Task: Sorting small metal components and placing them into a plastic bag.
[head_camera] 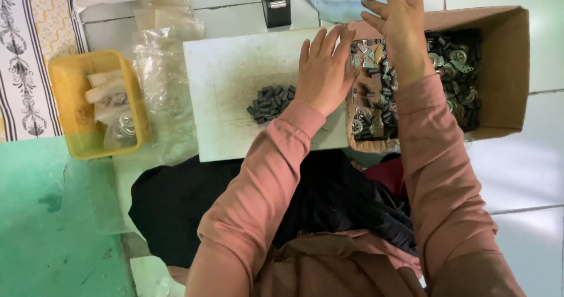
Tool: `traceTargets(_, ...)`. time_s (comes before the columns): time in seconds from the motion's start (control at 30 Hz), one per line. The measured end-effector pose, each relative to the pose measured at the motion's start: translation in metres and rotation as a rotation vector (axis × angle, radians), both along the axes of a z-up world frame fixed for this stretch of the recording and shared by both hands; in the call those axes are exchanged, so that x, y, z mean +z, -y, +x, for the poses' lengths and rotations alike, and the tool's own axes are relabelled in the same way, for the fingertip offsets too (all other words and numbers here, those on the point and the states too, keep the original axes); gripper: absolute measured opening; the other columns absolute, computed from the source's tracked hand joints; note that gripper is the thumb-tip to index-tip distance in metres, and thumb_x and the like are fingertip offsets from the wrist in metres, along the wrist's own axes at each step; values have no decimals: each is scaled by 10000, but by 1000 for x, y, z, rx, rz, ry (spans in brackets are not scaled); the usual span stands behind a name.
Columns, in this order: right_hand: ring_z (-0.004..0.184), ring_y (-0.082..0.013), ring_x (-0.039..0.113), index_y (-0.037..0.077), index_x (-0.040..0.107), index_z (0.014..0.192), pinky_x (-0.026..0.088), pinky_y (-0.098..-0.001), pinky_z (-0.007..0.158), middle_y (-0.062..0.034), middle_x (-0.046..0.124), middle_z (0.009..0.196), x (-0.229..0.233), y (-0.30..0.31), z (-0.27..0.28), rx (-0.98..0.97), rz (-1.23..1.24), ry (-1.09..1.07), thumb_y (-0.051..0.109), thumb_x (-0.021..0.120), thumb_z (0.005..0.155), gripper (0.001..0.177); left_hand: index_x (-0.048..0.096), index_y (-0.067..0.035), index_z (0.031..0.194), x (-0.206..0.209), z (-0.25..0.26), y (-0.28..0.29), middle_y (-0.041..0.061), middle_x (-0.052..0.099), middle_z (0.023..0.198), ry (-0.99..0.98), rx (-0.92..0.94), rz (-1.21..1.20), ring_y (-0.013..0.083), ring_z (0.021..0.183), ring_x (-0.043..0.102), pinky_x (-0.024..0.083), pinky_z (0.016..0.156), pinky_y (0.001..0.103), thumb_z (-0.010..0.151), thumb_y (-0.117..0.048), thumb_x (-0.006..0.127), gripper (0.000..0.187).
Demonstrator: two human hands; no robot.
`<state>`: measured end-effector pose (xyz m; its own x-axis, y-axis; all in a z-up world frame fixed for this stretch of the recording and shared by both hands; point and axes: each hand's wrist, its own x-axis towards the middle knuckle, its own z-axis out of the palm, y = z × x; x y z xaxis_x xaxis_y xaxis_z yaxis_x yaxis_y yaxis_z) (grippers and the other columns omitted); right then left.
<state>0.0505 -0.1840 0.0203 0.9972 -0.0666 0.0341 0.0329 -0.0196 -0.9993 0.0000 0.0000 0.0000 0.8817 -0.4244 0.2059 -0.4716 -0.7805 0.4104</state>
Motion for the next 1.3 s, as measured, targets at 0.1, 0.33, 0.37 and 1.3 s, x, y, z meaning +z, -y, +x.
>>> traceTargets(0.1, 1434, -530, 524, 161, 225, 1573, 524, -543, 1165, -266, 275, 1629, -1, -14, 4, 32, -148, -22, 586, 473, 1135, 659, 476, -134, 1502, -18, 9, 11, 118, 415, 1582, -13, 32, 130, 384, 1496, 365, 294, 1234, 637, 969, -348, 716, 623)
traceTargets(0.33, 1189, -273, 561, 24, 409, 1466, 509, -406, 1057, -191, 542, 1339, -27, -14, -8, 93, -283, 119, 79, 538, 1142, 353, 530, -114, 1489, -36, 2, 14, 130, 299, 1639, -75, -10, 234, 394, 1531, 255, 228, 1282, 612, 1023, -170, 568, 471)
traceTargets(0.37, 1261, -339, 548, -1, 427, 1451, 490, -444, 1126, -225, 527, 1370, -20, -19, -10, 99, -354, 147, 44, 544, 1132, 343, 540, -127, 1477, -36, 4, 14, 121, 330, 1622, -51, -16, 227, 380, 1519, 290, 246, 1274, 603, 1005, -193, 614, 482)
traceTargets(1.3, 1131, -246, 623, 171, 729, 1221, 468, -433, 995, -16, 687, 1167, 6, -312, -32, 518, -1063, 555, 92, 815, 918, 326, 553, -148, 1446, -73, -106, -294, 154, 563, 1315, -439, 697, -678, 399, 1276, 572, 497, 1069, 522, 1006, -295, 630, 470)
